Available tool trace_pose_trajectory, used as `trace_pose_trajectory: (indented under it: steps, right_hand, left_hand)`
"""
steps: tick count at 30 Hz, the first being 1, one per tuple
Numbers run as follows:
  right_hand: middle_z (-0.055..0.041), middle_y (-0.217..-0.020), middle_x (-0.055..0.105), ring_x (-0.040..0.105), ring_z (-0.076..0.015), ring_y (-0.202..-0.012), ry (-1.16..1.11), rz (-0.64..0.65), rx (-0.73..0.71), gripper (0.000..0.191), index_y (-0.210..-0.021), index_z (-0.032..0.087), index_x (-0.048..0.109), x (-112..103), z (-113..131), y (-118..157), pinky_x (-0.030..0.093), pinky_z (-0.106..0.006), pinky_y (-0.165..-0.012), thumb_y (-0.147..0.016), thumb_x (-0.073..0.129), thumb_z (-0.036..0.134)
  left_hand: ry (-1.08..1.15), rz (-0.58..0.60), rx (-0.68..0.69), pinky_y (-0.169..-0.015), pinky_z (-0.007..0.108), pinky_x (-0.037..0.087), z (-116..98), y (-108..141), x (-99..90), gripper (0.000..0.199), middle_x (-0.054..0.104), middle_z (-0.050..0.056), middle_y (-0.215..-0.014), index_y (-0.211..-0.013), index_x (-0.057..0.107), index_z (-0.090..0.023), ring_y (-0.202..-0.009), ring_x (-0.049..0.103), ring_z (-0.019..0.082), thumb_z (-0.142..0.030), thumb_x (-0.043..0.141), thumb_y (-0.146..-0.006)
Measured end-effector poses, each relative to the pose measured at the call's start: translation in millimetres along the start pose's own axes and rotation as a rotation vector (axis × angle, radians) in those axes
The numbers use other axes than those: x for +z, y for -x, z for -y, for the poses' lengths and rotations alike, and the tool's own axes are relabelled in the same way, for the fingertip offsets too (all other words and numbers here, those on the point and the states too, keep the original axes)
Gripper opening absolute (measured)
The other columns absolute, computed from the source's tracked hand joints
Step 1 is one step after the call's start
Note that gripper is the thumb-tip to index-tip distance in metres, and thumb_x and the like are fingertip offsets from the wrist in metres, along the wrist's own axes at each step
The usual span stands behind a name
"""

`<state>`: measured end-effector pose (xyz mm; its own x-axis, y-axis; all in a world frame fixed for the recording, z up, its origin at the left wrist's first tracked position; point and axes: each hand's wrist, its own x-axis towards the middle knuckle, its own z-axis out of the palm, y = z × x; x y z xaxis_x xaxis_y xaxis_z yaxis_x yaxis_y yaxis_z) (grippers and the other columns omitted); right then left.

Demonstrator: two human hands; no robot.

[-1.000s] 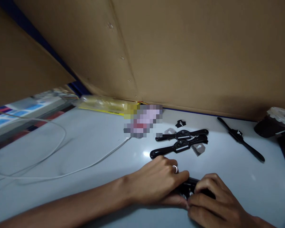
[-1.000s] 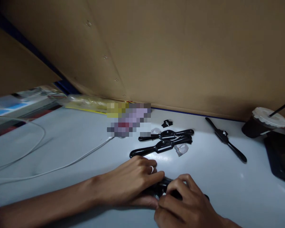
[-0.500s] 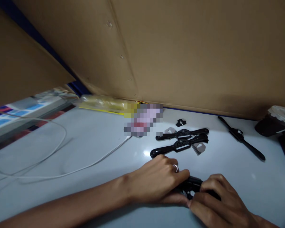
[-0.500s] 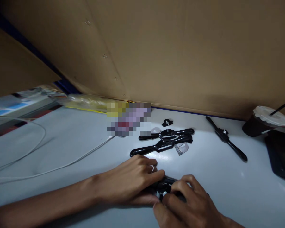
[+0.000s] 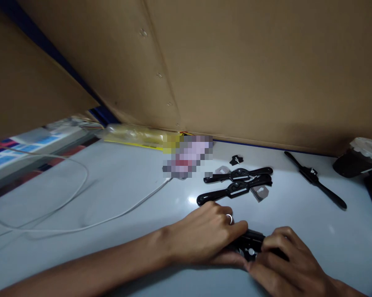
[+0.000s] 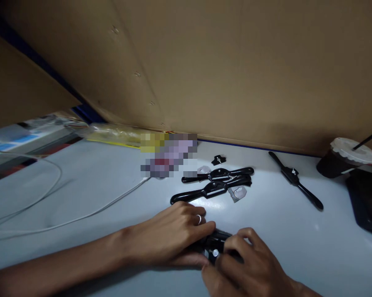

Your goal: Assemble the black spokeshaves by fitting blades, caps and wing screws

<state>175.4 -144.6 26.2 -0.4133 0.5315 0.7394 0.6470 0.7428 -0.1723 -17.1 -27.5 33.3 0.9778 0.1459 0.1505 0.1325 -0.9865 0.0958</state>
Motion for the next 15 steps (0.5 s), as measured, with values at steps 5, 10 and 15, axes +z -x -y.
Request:
trace_pose_trajectory:
  steps: [5, 10, 15]
  right_hand:
    - [-0.0073, -0.085, 0.072, 0.059, -0.0191, -0.085, 0.020, 0.151, 0.064, 0.029, -0.108, 0.010, 0.066, -9, -1, -2, 0.047, -0.032, -0.076, -0.107, 0.038, 0.015]
    - [-0.0032, -0.082, 0.072, 0.058, -0.0176, -0.080, -0.043, 0.193, 0.013, 0.030, -0.106, 0.013, 0.065, -12, 2, 0, 0.046, -0.033, -0.076, -0.108, 0.036, 0.015]
    - [-0.0062, -0.079, 0.071, 0.058, -0.0189, -0.078, 0.029, 0.144, 0.099, 0.030, -0.111, 0.010, 0.065, -12, -1, -2, 0.047, -0.033, -0.073, -0.108, 0.036, 0.016]
  left_hand:
    - [-0.002, -0.013, -0.007, -0.045, 0.034, 0.017, 0, 0, 1.4, 0.060, 0.057, 0.001, -0.059, -0.081, 0.055, -0.020, -0.050, 0.053, 0.016, -0.070, 0.031, -0.103]
    - [-0.030, 0.029, 0.010, -0.046, 0.037, 0.015, 1, 0, 1.6, 0.052, 0.058, 0.000, -0.059, -0.083, 0.056, -0.020, -0.053, 0.056, 0.018, -0.066, 0.040, -0.102]
    - [-0.003, 0.003, -0.003, -0.045, 0.035, 0.016, 0, 0, 0.2, 0.060, 0.057, 0.001, -0.059, -0.081, 0.056, -0.020, -0.050, 0.053, 0.016, -0.071, 0.030, -0.103]
